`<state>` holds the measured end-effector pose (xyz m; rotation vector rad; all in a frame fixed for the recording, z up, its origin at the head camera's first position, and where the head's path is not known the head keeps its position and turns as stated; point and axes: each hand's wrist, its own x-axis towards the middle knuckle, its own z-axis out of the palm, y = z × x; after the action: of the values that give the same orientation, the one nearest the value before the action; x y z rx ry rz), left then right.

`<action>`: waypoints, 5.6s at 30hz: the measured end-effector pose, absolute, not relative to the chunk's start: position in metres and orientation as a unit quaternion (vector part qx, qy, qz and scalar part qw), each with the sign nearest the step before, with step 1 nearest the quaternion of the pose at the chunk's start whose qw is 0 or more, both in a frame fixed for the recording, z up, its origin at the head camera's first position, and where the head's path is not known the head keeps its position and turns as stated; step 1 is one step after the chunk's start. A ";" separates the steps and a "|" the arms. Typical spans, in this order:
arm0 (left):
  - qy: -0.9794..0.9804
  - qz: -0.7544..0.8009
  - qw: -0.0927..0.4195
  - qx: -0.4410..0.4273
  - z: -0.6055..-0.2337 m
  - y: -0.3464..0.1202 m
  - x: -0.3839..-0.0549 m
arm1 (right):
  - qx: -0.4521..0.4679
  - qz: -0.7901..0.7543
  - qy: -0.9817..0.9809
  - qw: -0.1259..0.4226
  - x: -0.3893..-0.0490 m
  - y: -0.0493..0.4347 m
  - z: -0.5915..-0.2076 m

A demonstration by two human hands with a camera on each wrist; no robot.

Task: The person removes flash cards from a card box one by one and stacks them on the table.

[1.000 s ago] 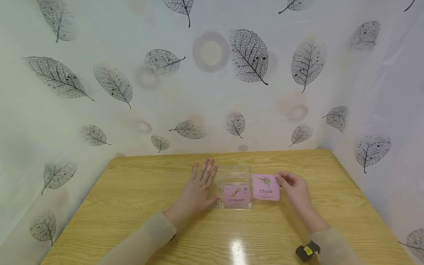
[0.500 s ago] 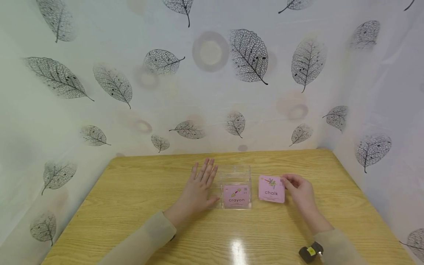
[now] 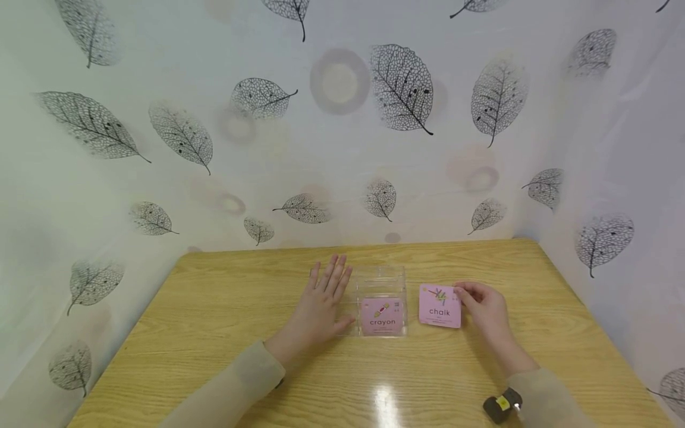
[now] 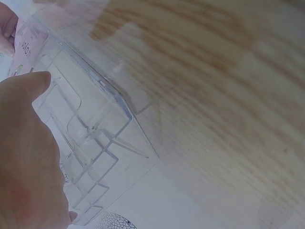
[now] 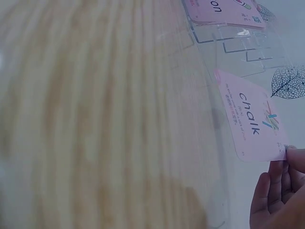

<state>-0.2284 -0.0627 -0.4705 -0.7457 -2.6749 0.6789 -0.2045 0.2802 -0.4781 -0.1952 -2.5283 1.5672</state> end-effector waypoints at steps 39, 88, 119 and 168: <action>-0.925 0.234 0.145 -0.260 -0.470 -0.063 -0.228 | -0.112 0.496 -0.858 0.067 -0.207 0.282 -0.494; -0.925 0.234 0.149 -0.260 -0.472 -0.063 -0.229 | -0.089 0.510 -0.853 0.070 -0.206 0.275 -0.479; -0.927 0.235 0.142 -0.254 -0.467 -0.063 -0.228 | -0.016 0.559 -0.828 0.034 -0.203 0.249 -0.467; -0.924 0.237 0.147 -0.263 -0.472 -0.062 -0.225 | 0.040 0.585 -0.810 -0.017 -0.199 0.206 -0.473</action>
<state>-0.2253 -0.0623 -0.4716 -0.7564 -2.6585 0.6829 -0.1991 0.2060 -0.4728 0.1268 -2.5721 1.8570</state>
